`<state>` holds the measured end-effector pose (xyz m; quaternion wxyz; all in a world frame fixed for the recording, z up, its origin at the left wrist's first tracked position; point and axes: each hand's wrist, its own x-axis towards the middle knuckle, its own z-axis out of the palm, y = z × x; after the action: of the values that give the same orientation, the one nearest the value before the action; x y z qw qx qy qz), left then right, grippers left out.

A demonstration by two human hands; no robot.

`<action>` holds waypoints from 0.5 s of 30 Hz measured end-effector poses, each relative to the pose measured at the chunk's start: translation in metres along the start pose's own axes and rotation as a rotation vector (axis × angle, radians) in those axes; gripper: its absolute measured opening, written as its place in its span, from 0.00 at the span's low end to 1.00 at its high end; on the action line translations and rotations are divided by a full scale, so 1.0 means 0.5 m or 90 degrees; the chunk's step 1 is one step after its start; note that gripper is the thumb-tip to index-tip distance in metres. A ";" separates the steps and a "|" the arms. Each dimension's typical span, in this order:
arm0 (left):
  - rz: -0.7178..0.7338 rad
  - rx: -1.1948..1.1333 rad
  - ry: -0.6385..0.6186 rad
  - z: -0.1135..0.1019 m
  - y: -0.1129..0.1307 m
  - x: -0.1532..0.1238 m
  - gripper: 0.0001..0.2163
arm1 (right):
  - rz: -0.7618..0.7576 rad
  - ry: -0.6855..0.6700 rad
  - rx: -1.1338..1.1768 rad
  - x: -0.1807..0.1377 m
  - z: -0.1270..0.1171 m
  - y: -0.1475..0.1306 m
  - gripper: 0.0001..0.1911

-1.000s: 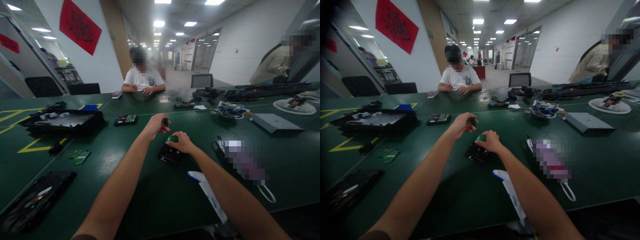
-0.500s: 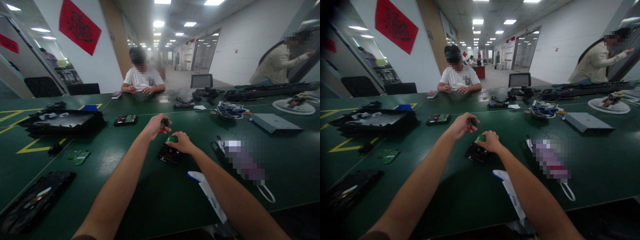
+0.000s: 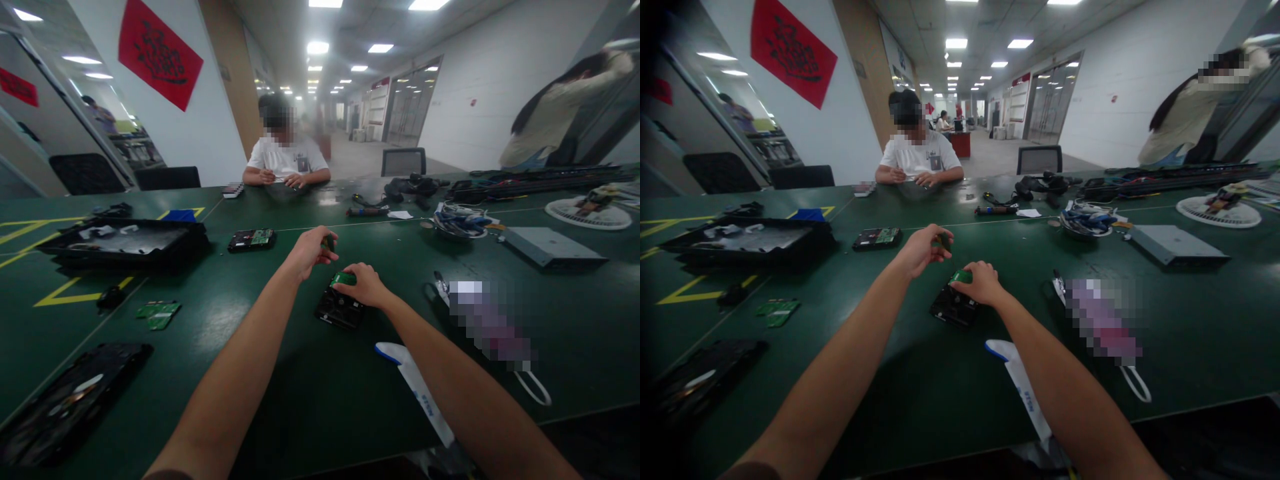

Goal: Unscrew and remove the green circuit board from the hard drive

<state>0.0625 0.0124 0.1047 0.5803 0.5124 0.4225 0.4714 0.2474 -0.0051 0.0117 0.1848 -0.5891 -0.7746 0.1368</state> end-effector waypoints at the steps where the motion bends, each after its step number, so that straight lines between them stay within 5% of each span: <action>1: 0.009 0.012 0.009 -0.001 0.000 0.000 0.12 | 0.002 -0.001 -0.001 0.000 -0.001 -0.001 0.32; 8: 0.001 0.002 -0.046 0.003 -0.003 0.001 0.12 | 0.001 0.004 -0.007 0.000 -0.001 -0.004 0.31; 15: 0.023 0.057 0.014 0.002 0.001 -0.001 0.13 | 0.005 0.002 -0.001 -0.002 -0.003 -0.004 0.32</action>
<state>0.0631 0.0116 0.1053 0.5437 0.5401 0.4400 0.4681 0.2467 -0.0067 0.0139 0.1850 -0.5923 -0.7723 0.1362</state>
